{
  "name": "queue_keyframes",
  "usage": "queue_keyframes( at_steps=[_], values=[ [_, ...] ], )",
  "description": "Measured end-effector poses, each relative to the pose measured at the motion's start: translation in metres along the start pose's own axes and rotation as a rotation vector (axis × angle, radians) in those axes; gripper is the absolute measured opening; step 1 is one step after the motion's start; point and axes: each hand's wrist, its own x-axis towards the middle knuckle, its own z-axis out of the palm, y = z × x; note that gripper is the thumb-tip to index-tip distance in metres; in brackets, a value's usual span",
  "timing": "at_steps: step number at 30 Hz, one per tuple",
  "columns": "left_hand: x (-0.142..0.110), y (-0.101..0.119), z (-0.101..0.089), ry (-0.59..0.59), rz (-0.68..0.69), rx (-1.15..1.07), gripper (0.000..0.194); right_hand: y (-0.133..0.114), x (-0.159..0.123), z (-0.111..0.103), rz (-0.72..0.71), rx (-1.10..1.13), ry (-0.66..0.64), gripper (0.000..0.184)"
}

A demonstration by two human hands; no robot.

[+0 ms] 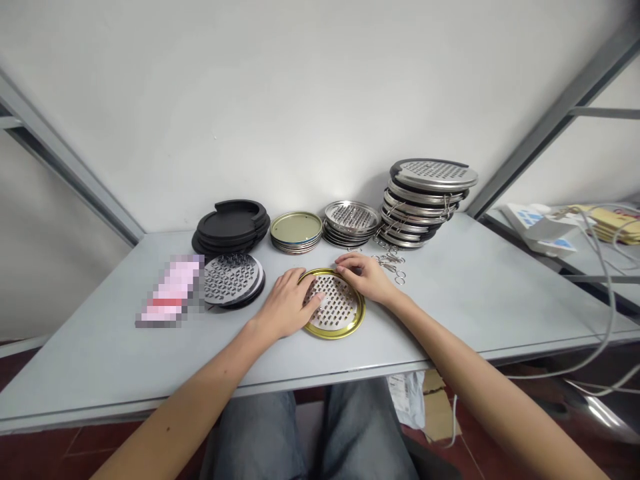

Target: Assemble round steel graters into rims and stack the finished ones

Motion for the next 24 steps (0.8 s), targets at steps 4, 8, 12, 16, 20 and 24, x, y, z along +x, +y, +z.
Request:
queue_keyframes(
  at_steps=[4,8,12,16,20,24],
  values=[
    [0.001,0.001,-0.002,-0.009,-0.016,-0.040,0.042,-0.001,-0.001,-0.003,0.000,-0.018,0.019,0.021],
    [0.001,0.001,-0.005,-0.007,-0.026,-0.071,0.046,-0.002,-0.003,-0.003,0.029,-0.034,0.039,0.027],
    [0.002,0.000,-0.004,-0.002,-0.021,-0.080,0.043,-0.003,-0.005,-0.002,0.077,-0.056,-0.032,0.030],
    [0.002,-0.001,-0.002,0.024,-0.019,-0.102,0.049,-0.001,-0.004,-0.003,0.099,0.166,-0.074,0.038],
    [0.002,-0.001,-0.002,0.119,0.001,-0.121,0.058,-0.004,-0.004,-0.008,0.092,0.491,-0.071,0.048],
    [0.003,0.002,-0.006,0.204,0.049,-0.113,0.063,-0.010,-0.005,-0.011,0.070,0.679,-0.038,0.049]
  ],
)
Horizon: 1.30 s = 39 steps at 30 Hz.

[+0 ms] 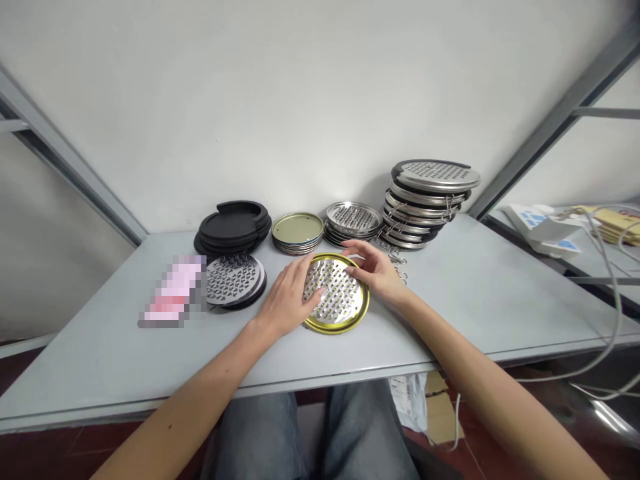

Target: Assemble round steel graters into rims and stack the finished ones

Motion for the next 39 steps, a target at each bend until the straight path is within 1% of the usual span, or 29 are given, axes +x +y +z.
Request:
queue_keyframes(
  at_steps=[4,7,8,10,12,14,17,21,25,29,33,37,39],
  values=[
    [0.0005,0.0028,-0.0019,0.069,0.026,-0.015,0.066,-0.0030,-0.0008,0.0010,-0.052,0.022,0.058,0.047],
    [0.0006,0.0022,0.0001,0.126,-0.030,-0.036,0.070,-0.0036,-0.0010,0.0009,-0.078,-0.001,0.107,0.045],
    [0.0007,0.0017,0.0011,0.140,-0.051,-0.041,0.069,-0.0037,-0.0009,0.0009,-0.085,-0.011,0.123,0.045],
    [0.0012,0.0005,0.0025,0.161,-0.071,-0.042,0.058,-0.0042,-0.0007,0.0012,-0.093,-0.027,0.146,0.044],
    [0.0019,-0.0001,0.0031,0.180,-0.065,-0.031,0.045,-0.0046,-0.0004,0.0016,-0.101,-0.025,0.155,0.042],
    [0.0024,0.0001,0.0027,0.194,-0.055,-0.017,0.038,-0.0049,0.0001,0.0020,-0.108,-0.002,0.148,0.038],
    [0.0026,0.0013,0.0015,0.211,-0.045,-0.010,0.037,-0.0052,0.0005,0.0022,-0.099,0.008,0.144,0.035],
    [0.0024,0.0023,0.0008,0.224,-0.042,-0.012,0.036,-0.0054,0.0005,0.0019,-0.092,-0.014,0.156,0.036],
    [0.0023,0.0017,0.0011,0.214,-0.043,-0.014,0.035,-0.0051,0.0002,0.0013,-0.101,-0.011,0.140,0.037],
    [0.0028,0.0004,0.0019,0.195,-0.061,-0.029,0.031,-0.0055,0.0006,0.0012,-0.075,-0.041,0.126,0.039],
    [0.0032,-0.0014,0.0025,0.155,-0.088,-0.040,0.029,-0.0066,0.0018,0.0026,0.002,-0.102,0.148,0.035],
    [0.0029,-0.0032,0.0030,0.103,-0.105,-0.037,0.028,-0.0039,0.0028,0.0037,0.112,-0.138,0.122,0.034],
    [0.0027,-0.0037,0.0032,0.068,-0.114,-0.031,0.028,-0.0012,0.0031,0.0033,0.135,-0.141,0.108,0.035]
  ],
)
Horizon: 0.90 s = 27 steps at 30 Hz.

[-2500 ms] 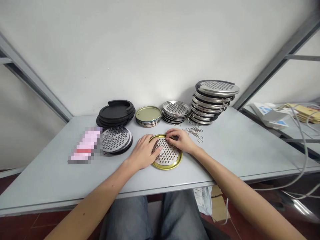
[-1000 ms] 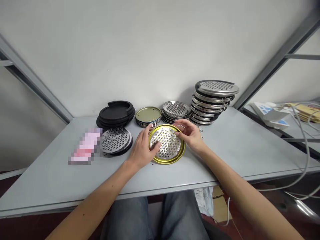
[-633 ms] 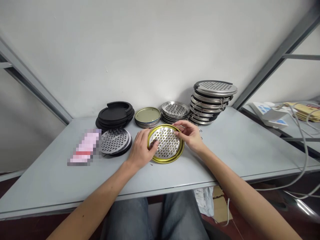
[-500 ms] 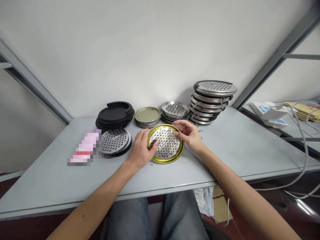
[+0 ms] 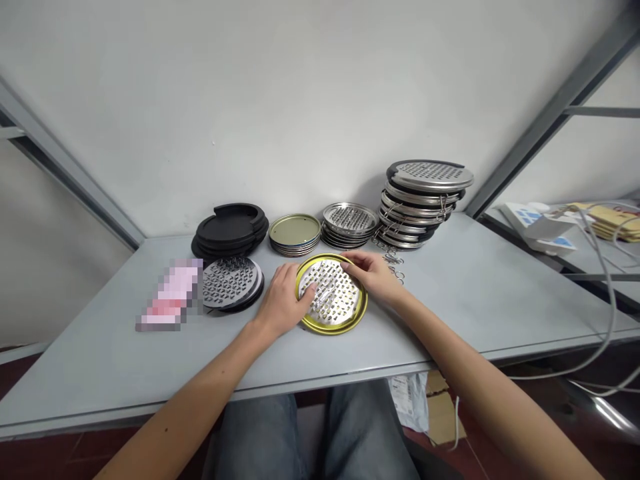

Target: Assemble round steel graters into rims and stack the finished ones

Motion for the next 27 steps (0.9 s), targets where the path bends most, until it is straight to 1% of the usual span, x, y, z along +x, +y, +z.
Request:
queue_keyframes(
  at_steps=[4,13,16,21,27],
  values=[
    [0.0001,0.0002,-0.0002,-0.032,-0.008,-0.013,0.025,0.0034,0.0010,-0.0012,0.015,-0.006,0.000,0.035],
    [-0.0001,0.0028,-0.0028,-0.043,-0.011,-0.069,0.019,0.0012,0.0004,0.0000,0.073,0.012,0.031,0.037],
    [0.0003,0.0040,-0.0031,-0.048,-0.015,-0.087,0.020,0.0027,0.0007,0.0003,0.065,-0.033,0.058,0.036],
    [0.0009,0.0022,-0.0019,-0.039,-0.021,-0.134,0.022,0.0058,0.0012,-0.0005,0.044,-0.092,0.061,0.035],
    [0.0012,-0.0003,0.0008,-0.040,-0.028,-0.156,0.023,0.0081,0.0021,-0.0007,0.023,-0.081,0.051,0.037]
  ],
)
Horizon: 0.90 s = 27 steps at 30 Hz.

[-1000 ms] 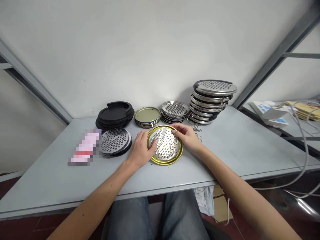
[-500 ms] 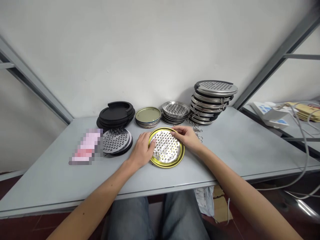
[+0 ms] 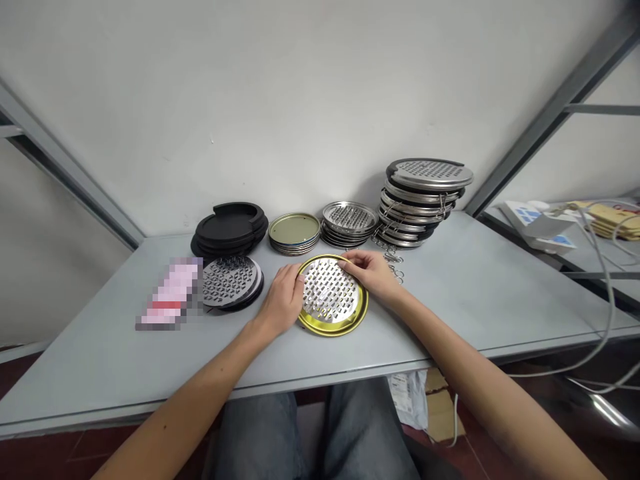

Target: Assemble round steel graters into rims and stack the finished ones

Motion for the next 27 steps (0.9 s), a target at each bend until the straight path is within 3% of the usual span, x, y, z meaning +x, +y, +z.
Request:
queue_keyframes(
  at_steps=[16,21,27],
  values=[
    [-0.001,-0.002,0.002,-0.003,-0.054,-0.051,0.025,-0.008,-0.002,-0.001,0.047,0.073,-0.123,0.036],
    [0.001,-0.004,0.003,-0.011,-0.194,-0.187,0.022,-0.011,-0.002,-0.007,0.035,0.044,-0.168,0.035],
    [0.004,-0.011,0.003,0.011,-0.346,-0.366,0.023,-0.012,-0.004,-0.019,0.061,0.105,-0.440,0.055]
  ],
)
